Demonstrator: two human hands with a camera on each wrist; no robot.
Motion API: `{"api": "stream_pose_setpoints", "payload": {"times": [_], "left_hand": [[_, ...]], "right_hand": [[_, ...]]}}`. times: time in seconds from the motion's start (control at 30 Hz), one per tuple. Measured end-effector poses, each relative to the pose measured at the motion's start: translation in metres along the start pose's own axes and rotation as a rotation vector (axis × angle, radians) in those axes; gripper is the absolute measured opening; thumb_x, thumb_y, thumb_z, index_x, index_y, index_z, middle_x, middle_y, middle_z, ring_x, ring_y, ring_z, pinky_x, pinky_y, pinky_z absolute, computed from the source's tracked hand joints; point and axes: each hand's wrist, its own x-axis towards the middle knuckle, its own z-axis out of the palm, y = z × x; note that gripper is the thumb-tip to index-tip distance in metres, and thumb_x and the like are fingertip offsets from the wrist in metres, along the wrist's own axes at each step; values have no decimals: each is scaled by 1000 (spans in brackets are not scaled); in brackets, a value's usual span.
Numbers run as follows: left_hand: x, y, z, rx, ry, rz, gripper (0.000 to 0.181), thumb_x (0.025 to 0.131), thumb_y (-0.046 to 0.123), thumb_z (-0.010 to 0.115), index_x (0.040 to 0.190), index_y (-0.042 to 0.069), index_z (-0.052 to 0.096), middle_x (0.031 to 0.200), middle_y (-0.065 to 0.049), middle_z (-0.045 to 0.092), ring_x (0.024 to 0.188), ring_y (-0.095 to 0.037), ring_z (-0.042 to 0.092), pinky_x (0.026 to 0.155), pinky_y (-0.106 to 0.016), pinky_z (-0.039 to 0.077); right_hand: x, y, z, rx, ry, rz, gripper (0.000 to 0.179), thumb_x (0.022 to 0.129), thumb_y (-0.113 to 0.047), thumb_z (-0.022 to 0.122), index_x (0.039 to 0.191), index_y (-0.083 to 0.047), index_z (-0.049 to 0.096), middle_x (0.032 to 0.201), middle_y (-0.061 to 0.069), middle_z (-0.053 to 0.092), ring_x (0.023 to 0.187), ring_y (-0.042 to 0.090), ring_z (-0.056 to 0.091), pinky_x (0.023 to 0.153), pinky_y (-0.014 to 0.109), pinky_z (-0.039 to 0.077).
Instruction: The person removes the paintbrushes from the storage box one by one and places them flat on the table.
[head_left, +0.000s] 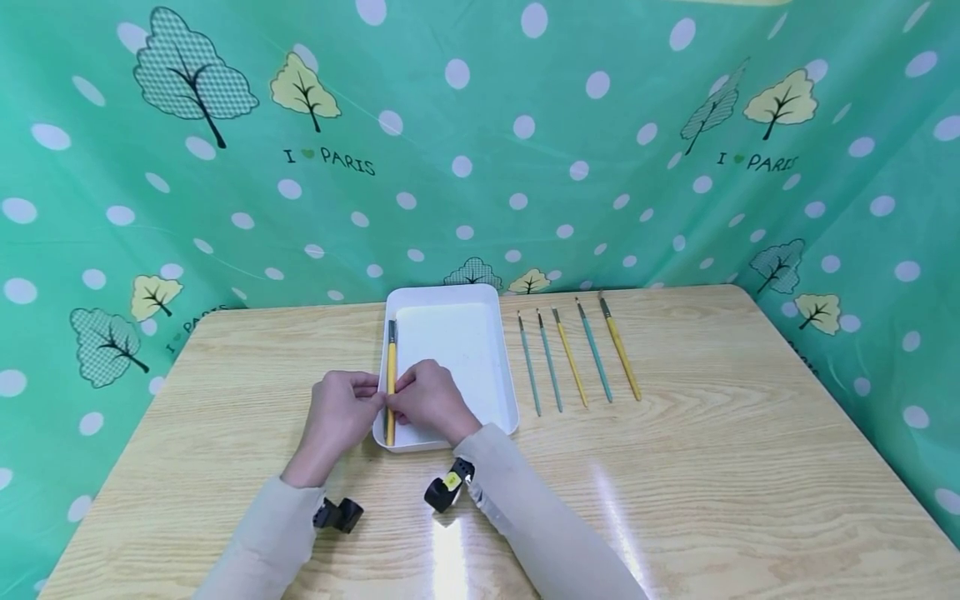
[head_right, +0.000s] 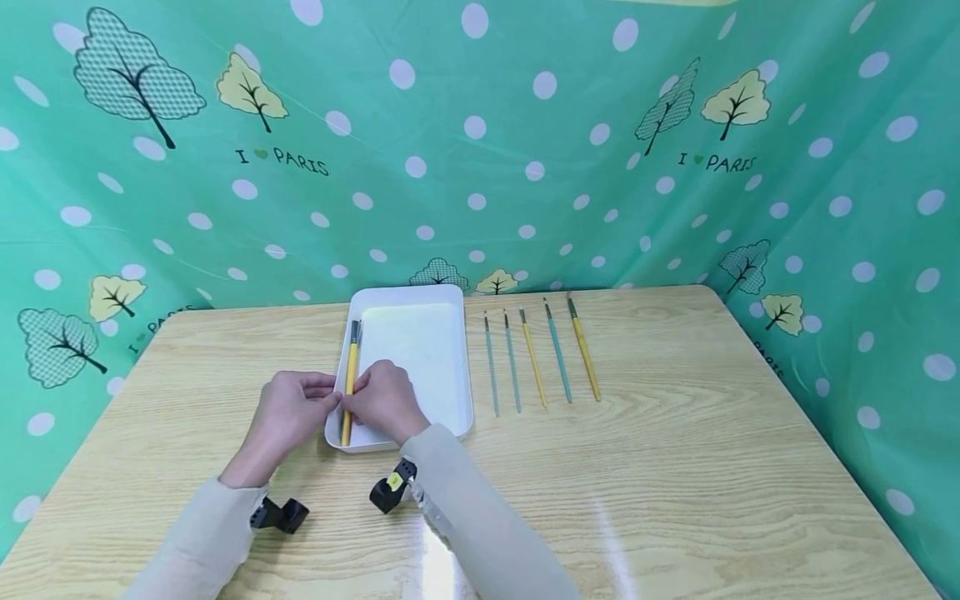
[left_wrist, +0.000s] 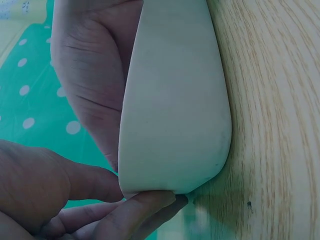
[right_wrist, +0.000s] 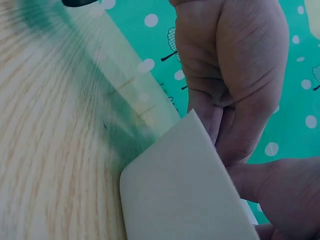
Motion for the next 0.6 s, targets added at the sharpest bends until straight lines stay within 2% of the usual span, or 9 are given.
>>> {"api": "stream_pose_setpoints", "payload": {"times": [0.2,0.4,0.6], "left_hand": [[0,0,0,-5,-2,-4,30,92,4,64,118,-9,70,107,-25,75,97,-31,75,70,-29,62],[-1,1,-1,-12,-13,-19,29,94,5,63,119,-9,70,108,-25,75,96,-30,75,70,-29,62],[-2,2,-1,-9,-15,-30,30,95,6,63,121,-8,69,110,-25,75,94,-28,75,69,-28,61]], "right_hand": [[0,-2,-4,2,4,37,18,88,-19,80,87,-9,65,77,4,68,63,13,66,54,22,50],[4,0,-15,41,-23,77,16,92,-16,74,100,-7,63,85,6,67,66,15,69,58,26,58],[4,3,-28,78,-63,77,18,93,-15,73,98,-5,60,84,9,68,63,16,72,60,28,61]]}}
